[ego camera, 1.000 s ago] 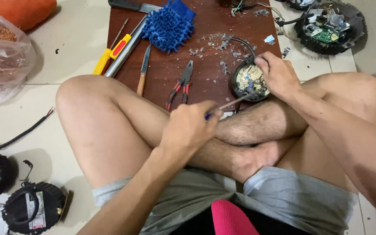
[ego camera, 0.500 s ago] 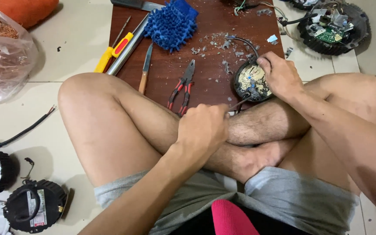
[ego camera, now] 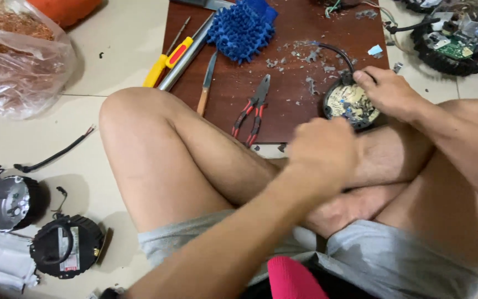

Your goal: The person sits cross-legged on the floor and uses a screwdriver and pliers to scrape and remove material from a circular electronic component. They repeatedly switch between tools to clean the surface and trim wires attached to the device.

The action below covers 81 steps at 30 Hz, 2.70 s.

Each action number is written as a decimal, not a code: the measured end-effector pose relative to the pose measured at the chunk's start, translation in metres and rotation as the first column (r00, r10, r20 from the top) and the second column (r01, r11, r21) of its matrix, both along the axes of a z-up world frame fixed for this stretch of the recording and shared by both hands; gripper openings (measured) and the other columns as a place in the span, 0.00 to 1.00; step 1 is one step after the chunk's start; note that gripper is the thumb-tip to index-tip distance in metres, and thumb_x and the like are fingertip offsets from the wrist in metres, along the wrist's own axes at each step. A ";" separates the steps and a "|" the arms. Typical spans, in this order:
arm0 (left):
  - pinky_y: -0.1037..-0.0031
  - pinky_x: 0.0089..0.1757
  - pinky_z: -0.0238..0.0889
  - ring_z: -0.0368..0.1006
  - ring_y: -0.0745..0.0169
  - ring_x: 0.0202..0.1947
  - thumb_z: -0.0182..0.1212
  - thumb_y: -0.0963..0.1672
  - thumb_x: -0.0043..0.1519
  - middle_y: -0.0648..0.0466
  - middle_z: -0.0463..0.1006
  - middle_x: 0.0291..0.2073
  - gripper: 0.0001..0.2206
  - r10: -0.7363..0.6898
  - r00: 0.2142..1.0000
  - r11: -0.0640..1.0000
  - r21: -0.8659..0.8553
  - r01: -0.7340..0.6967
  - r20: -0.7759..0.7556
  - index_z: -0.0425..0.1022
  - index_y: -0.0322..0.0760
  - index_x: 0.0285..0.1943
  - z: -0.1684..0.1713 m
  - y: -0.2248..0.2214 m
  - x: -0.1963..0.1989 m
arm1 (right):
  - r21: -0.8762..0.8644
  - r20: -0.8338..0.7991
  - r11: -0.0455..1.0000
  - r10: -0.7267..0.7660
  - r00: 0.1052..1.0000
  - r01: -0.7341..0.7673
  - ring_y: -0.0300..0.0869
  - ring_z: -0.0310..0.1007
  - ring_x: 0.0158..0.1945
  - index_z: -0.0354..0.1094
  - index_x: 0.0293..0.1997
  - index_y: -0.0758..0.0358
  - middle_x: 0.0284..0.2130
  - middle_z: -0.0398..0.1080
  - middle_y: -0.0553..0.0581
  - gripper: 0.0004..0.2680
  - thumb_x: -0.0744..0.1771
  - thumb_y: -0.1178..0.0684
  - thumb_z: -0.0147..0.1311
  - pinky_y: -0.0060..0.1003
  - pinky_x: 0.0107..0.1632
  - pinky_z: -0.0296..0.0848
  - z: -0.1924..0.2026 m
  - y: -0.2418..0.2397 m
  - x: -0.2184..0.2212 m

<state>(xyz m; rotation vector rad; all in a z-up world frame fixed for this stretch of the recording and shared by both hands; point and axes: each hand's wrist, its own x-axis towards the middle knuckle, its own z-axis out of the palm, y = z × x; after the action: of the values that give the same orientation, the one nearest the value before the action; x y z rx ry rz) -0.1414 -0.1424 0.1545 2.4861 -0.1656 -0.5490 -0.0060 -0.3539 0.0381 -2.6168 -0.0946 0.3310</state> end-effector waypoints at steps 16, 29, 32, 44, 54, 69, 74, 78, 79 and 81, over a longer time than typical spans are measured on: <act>0.79 0.17 0.34 0.47 0.75 0.14 0.52 0.41 0.69 0.54 0.70 0.25 0.09 0.088 0.473 0.209 -0.448 -0.869 -0.877 0.77 0.42 0.53 -0.115 0.022 -0.001 | -0.040 -0.110 0.993 -0.117 0.987 0.113 0.66 0.66 0.65 0.60 0.73 0.64 0.65 0.65 0.74 0.23 0.75 0.37 0.36 0.62 0.66 0.65 0.001 -0.006 0.011; 0.53 0.39 0.77 0.83 0.38 0.38 0.53 0.42 0.63 0.36 0.84 0.37 0.12 0.064 0.998 0.996 -0.069 -0.062 0.030 0.83 0.28 0.43 -0.028 -0.041 0.008 | 0.040 0.133 0.998 -0.049 0.990 0.045 0.62 0.72 0.44 0.67 0.63 0.68 0.44 0.73 0.72 0.16 0.77 0.45 0.42 0.57 0.47 0.70 -0.002 -0.017 0.001; 0.52 0.44 0.75 0.82 0.32 0.41 0.53 0.44 0.60 0.33 0.83 0.38 0.15 0.205 0.977 0.965 -0.156 -0.213 -0.061 0.82 0.25 0.43 -0.037 -0.031 0.019 | 0.014 0.170 0.994 -0.112 0.979 0.111 0.64 0.73 0.43 0.67 0.64 0.66 0.42 0.74 0.72 0.14 0.77 0.46 0.42 0.60 0.46 0.70 -0.002 -0.004 -0.005; 0.51 0.34 0.73 0.78 0.43 0.49 0.52 0.41 0.65 0.50 0.56 0.66 0.19 -0.018 0.991 0.996 0.093 0.006 0.136 0.65 0.28 0.66 -0.030 -0.115 0.015 | 0.016 0.126 0.949 -0.316 0.940 0.316 0.72 0.67 0.63 0.58 0.70 0.51 0.57 0.67 0.75 0.18 0.76 0.36 0.32 0.69 0.63 0.65 0.001 0.007 -0.026; 0.52 0.40 0.76 0.83 0.42 0.41 0.50 0.45 0.66 0.44 0.86 0.42 0.16 0.006 0.992 0.994 0.106 -0.020 0.126 0.87 0.38 0.46 -0.046 -0.041 0.027 | 0.153 0.243 0.956 -0.283 0.928 0.251 0.76 0.64 0.62 0.43 0.74 0.72 0.60 0.61 0.87 0.23 0.76 0.42 0.40 0.65 0.60 0.62 -0.013 0.009 -0.027; 0.50 0.41 0.76 0.82 0.35 0.43 0.57 0.40 0.59 0.40 0.84 0.42 0.12 -0.091 0.978 0.986 0.153 0.062 0.187 0.81 0.39 0.49 -0.052 0.040 0.018 | 0.153 0.038 0.934 -0.331 0.943 0.322 0.59 0.71 0.41 0.52 0.58 0.69 0.38 0.64 0.66 0.13 0.80 0.45 0.37 0.65 0.46 0.71 0.036 0.041 -0.051; 0.45 0.42 0.75 0.81 0.32 0.42 0.56 0.43 0.60 0.39 0.83 0.44 0.19 -0.028 0.993 0.997 0.070 0.020 0.118 0.78 0.47 0.61 -0.084 0.053 0.005 | 0.064 0.115 0.938 -0.346 0.931 0.340 0.71 0.72 0.51 0.53 0.67 0.83 0.51 0.68 0.82 0.25 0.74 0.42 0.54 0.63 0.54 0.69 0.014 0.028 -0.042; 0.42 0.43 0.72 0.79 0.26 0.43 0.54 0.45 0.61 0.37 0.83 0.44 0.18 0.041 0.995 0.999 -0.035 -0.038 0.090 0.78 0.46 0.60 -0.084 0.053 0.001 | -0.044 0.005 0.954 -0.297 0.955 0.297 0.68 0.76 0.47 0.60 0.64 0.80 0.47 0.72 0.79 0.23 0.74 0.43 0.58 0.62 0.51 0.73 0.014 0.021 -0.033; 0.42 0.43 0.72 0.79 0.26 0.43 0.54 0.45 0.61 0.37 0.83 0.44 0.18 0.038 0.995 0.999 -0.036 -0.035 0.091 0.78 0.46 0.60 -0.074 0.056 0.004 | -0.044 0.007 0.953 -0.300 0.954 0.300 0.68 0.76 0.47 0.60 0.64 0.80 0.47 0.72 0.79 0.23 0.74 0.43 0.58 0.62 0.51 0.73 0.010 0.018 -0.031; 0.50 0.55 0.71 0.80 0.42 0.52 0.52 0.45 0.64 0.46 0.82 0.55 0.23 0.037 0.987 0.997 -0.066 -0.048 -0.156 0.73 0.50 0.71 -0.053 0.060 0.008 | -0.024 0.015 0.962 -0.272 0.962 0.272 0.64 0.77 0.46 0.66 0.62 0.76 0.46 0.75 0.76 0.21 0.70 0.45 0.62 0.56 0.51 0.74 0.002 0.011 -0.028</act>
<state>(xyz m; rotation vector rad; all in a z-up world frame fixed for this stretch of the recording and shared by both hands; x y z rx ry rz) -0.1331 -0.0825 0.1012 2.3628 -0.0701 -0.7028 -0.0337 -0.3427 0.0406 -2.6136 0.2658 0.2211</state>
